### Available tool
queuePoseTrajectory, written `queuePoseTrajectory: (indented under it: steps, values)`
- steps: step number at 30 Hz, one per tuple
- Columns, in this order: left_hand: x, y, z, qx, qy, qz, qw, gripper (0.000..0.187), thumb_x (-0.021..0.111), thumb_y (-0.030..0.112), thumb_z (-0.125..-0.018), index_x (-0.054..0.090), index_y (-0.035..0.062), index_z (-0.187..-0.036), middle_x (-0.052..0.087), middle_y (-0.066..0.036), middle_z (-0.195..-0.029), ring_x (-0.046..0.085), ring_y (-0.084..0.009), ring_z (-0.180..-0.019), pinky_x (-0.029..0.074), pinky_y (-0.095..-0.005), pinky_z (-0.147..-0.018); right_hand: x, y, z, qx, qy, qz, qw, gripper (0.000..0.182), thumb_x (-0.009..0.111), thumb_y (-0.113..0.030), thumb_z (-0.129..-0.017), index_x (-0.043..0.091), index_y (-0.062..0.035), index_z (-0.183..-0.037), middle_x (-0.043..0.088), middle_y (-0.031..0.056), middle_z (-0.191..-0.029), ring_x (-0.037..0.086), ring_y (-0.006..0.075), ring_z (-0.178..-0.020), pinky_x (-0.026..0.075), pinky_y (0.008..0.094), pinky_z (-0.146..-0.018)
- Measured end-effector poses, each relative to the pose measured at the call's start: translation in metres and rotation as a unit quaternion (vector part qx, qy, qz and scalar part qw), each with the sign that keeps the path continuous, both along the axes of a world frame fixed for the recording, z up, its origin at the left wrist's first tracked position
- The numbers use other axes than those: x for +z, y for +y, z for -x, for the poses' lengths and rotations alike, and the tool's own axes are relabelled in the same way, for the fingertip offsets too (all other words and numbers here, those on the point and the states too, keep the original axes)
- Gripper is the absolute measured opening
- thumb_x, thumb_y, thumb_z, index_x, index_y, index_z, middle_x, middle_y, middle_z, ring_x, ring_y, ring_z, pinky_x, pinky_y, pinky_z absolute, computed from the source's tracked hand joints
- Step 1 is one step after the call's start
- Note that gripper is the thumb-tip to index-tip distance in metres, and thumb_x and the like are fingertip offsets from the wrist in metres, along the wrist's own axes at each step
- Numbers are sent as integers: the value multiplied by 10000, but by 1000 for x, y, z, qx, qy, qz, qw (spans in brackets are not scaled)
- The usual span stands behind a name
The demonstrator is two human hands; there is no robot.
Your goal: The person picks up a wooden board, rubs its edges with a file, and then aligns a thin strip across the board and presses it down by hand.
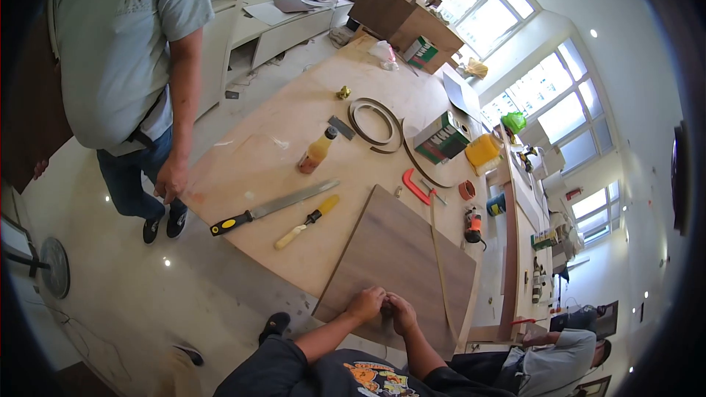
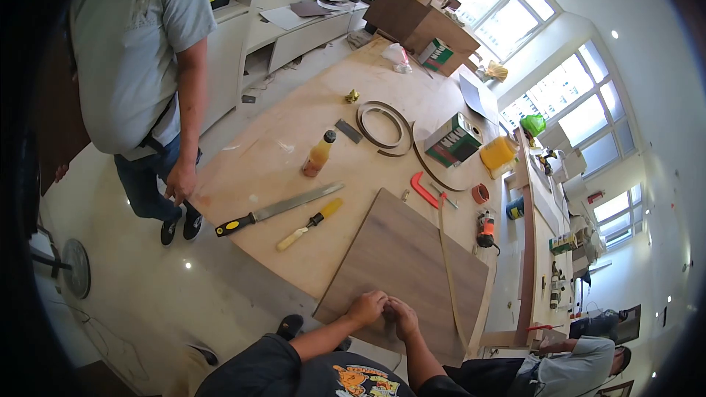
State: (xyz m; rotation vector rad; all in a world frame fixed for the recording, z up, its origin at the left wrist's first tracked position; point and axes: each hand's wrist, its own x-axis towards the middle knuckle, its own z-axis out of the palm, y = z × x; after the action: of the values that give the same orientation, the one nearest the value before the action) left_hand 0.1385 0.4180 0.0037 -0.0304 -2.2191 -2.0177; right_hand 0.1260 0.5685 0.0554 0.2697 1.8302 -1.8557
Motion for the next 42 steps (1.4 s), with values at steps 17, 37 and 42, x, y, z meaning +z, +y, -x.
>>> queuePoseTrajectory:
  steps: [17, 37, 42]
  values:
    - [-9, 7, 5, -16, 35, 71, 997, 108, 557, 142, -858, 563, 35, -854, 616, -221, -844, 597, -422, -818, 477, -497, -710, 19, -2, -13, 19, 27, 22, 999, 315, 581, -130, -898, 627, -7, -1184, 650, 11, -1055, 581, 97, -941, 442, 231, -834]
    - [-4, 10, 5, -6, 27, 105, 994, 134, 571, 175, -839, 540, 44, -836, 594, -219, -811, 585, -425, -783, 464, -511, -681, -7, 14, -8, 40, 83, -43, 995, 287, 592, -185, -926, 652, 1, -1137, 650, 43, -1084, 575, 126, -1012, 438, 260, -915]
    - [-1, 8, 4, -1, 16, 105, 994, 143, 567, 180, -831, 534, 42, -825, 591, -219, -794, 583, -430, -772, 463, -513, -678, -8, 13, -13, 22, 100, -29, 994, 311, 575, -215, -929, 636, -26, -1168, 654, 39, -1030, 559, 112, -917, 435, 252, -827]
